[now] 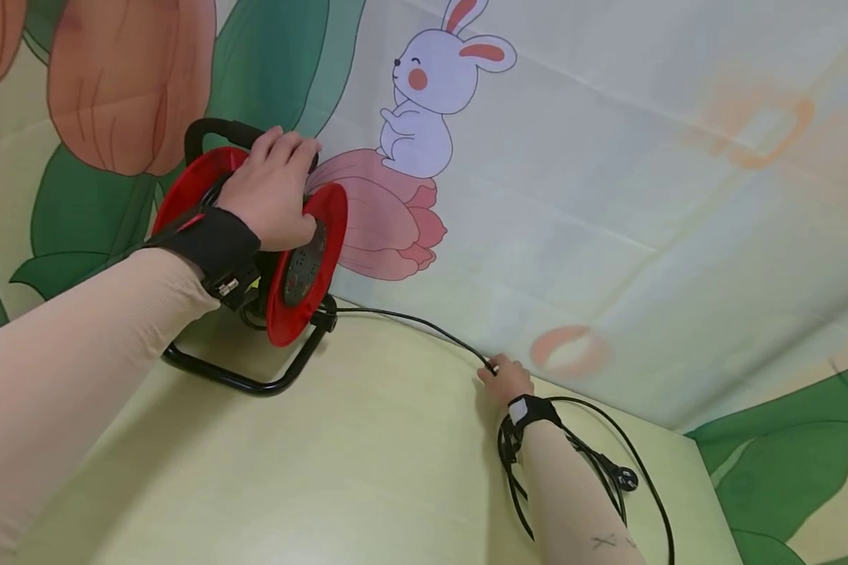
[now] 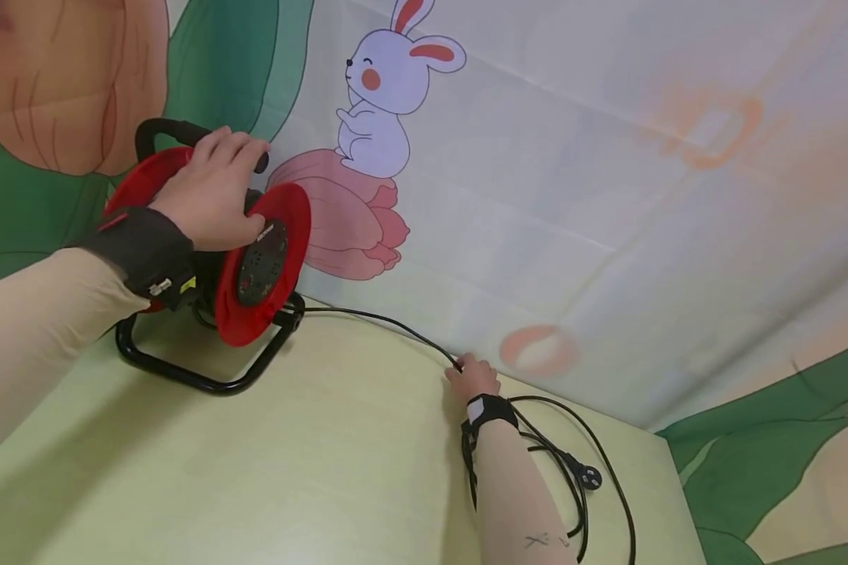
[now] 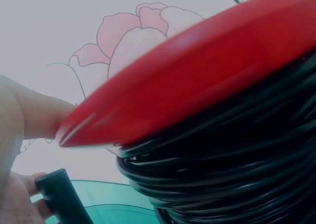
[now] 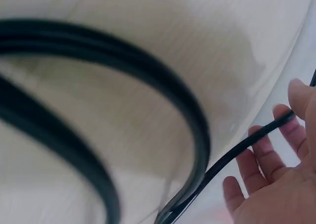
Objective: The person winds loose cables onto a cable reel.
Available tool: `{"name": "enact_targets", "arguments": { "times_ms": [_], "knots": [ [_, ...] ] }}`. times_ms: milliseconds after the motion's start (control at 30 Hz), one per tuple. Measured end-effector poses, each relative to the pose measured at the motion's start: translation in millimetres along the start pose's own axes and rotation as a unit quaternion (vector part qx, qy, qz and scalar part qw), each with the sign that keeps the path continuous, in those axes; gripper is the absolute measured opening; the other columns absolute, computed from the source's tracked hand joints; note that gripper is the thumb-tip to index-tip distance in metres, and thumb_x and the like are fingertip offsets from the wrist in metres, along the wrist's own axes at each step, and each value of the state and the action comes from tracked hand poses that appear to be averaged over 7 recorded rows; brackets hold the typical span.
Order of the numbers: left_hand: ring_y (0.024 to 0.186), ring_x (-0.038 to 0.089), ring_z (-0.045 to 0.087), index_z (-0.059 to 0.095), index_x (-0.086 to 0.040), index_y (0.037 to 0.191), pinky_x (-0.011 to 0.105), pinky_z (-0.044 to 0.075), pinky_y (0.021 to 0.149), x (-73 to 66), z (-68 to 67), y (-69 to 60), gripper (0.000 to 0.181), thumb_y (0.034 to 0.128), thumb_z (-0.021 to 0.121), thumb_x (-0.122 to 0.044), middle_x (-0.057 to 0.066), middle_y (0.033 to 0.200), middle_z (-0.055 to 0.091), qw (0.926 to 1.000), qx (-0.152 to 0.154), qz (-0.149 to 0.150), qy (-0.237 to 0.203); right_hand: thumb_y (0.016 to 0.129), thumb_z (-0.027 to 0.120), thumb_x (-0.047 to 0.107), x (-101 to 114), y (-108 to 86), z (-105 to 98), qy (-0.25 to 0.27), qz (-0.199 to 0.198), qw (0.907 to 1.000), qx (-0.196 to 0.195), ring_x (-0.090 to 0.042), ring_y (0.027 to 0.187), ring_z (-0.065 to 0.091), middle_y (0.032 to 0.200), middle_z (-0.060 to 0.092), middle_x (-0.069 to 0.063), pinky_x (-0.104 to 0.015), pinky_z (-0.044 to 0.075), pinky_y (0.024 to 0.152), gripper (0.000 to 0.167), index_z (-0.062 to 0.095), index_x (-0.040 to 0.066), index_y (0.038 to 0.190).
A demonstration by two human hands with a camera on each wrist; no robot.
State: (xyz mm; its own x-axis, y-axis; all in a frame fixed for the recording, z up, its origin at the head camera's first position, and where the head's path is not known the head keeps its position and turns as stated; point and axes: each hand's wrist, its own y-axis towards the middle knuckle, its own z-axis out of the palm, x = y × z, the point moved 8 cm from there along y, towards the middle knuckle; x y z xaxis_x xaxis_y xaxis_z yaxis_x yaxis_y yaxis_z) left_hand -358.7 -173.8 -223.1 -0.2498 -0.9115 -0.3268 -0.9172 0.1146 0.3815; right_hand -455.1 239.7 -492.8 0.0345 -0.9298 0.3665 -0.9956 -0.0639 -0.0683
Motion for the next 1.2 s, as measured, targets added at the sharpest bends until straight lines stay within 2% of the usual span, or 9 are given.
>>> {"name": "enact_targets", "arguments": {
  "times_ms": [133,233,333,533,733,933,1000,1100,1200],
  "knots": [
    [0.143,0.041,0.004,0.023,0.000,0.149,0.065,0.031,0.099,-2.1,-1.5,0.1,0.093,0.0686,0.069,-0.008,0.025,0.151,0.022,1.0000,0.000,-0.002,-0.003,0.100,0.053,0.026,19,-11.8,-14,0.044,-0.026,0.9985,-0.018,-0.027,0.078,0.054,0.087,0.058,-0.011,-0.040,0.042,0.070,0.024,0.054,0.002,0.101],
    [0.143,0.041,0.004,0.023,-0.001,0.149,0.066,0.032,0.098,-1.9,-3.3,0.9,0.095,0.0667,0.070,-0.007,0.025,0.151,0.022,1.0000,-0.003,-0.003,-0.005,0.103,0.047,0.019,33,-21.2,-25,0.082,-0.061,0.9944,-0.024,-0.022,0.072,0.053,0.083,0.058,-0.009,-0.036,0.040,0.064,0.021,0.054,0.001,0.112],
    [0.143,0.041,0.004,0.023,-0.001,0.149,0.067,0.032,0.097,-1.1,-4.2,2.3,0.097,0.0655,0.071,-0.006,0.025,0.151,0.022,1.0000,-0.002,-0.003,-0.006,0.105,0.041,0.015,39,-29.4,-35,0.089,-0.090,0.9913,-0.035,-0.022,0.070,0.053,0.085,0.060,-0.011,-0.035,0.039,0.062,0.028,0.051,0.004,0.128],
    [0.143,0.041,0.003,0.022,-0.001,0.150,0.068,0.033,0.096,-4.5,-3.1,2.6,0.100,0.0636,0.073,-0.005,0.025,0.151,0.022,0.9999,0.011,0.004,-0.012,0.105,0.036,0.008,28,-45.1,-54,0.087,-0.078,0.9919,-0.049,-0.026,0.079,0.056,0.095,0.060,-0.017,-0.036,0.039,0.065,0.025,0.049,0.001,0.125],
    [0.141,0.041,0.008,0.024,-0.002,0.148,0.066,0.040,0.091,-19.3,1.2,-4.2,0.095,0.0660,0.071,-0.007,0.023,0.150,0.021,0.9980,0.042,0.032,-0.034,0.105,0.035,0.012,12,-54.7,-63,0.097,-0.075,0.9918,-0.038,-0.028,0.082,0.053,0.098,0.057,-0.015,-0.038,0.039,0.068,0.029,0.049,0.001,0.128],
    [0.138,0.040,0.016,0.025,-0.005,0.148,0.062,0.044,0.089,-34.5,3.2,-12.1,0.091,0.0709,0.072,-0.014,0.021,0.147,0.026,0.9930,0.067,0.065,-0.072,0.105,0.041,0.022,3,-65.7,-72,0.100,-0.095,0.9888,-0.056,-0.033,0.101,0.059,0.116,0.062,-0.015,-0.046,0.045,0.085,0.033,0.058,0.007,0.128],
    [0.136,0.040,0.019,0.027,-0.006,0.147,0.061,0.044,0.089,-37.4,2.6,-14.5,0.088,0.0724,0.072,-0.016,0.020,0.146,0.028,0.9909,0.074,0.074,-0.085,0.105,0.041,0.020,-1,-68.3,-74,0.103,-0.095,0.9884,-0.059,-0.031,0.099,0.059,0.113,0.063,-0.014,-0.044,0.045,0.084,0.030,0.061,0.006,0.122],
    [0.133,0.039,0.023,0.030,-0.006,0.144,0.060,0.043,0.091,-41.5,1.5,-17.9,0.080,0.0758,0.071,-0.019,0.019,0.143,0.030,0.9879,0.083,0.084,-0.100,0.105,0.039,0.015,-7,-70.9,-72,0.107,-0.085,0.9896,-0.046,-0.026,0.086,0.057,0.102,0.063,-0.013,-0.039,0.044,0.073,0.026,0.061,0.004,0.115],
    [0.128,0.038,0.027,0.035,-0.006,0.141,0.058,0.043,0.089,-45.7,-1.3,-20.3,0.070,0.0809,0.067,-0.023,0.018,0.138,0.035,0.9866,0.089,0.089,-0.104,0.105,0.039,0.014,-7,-73.7,-71,0.107,-0.085,0.9898,-0.042,-0.022,0.082,0.056,0.095,0.061,-0.011,-0.036,0.043,0.070,0.025,0.059,0.003,0.116]
  ]
}}
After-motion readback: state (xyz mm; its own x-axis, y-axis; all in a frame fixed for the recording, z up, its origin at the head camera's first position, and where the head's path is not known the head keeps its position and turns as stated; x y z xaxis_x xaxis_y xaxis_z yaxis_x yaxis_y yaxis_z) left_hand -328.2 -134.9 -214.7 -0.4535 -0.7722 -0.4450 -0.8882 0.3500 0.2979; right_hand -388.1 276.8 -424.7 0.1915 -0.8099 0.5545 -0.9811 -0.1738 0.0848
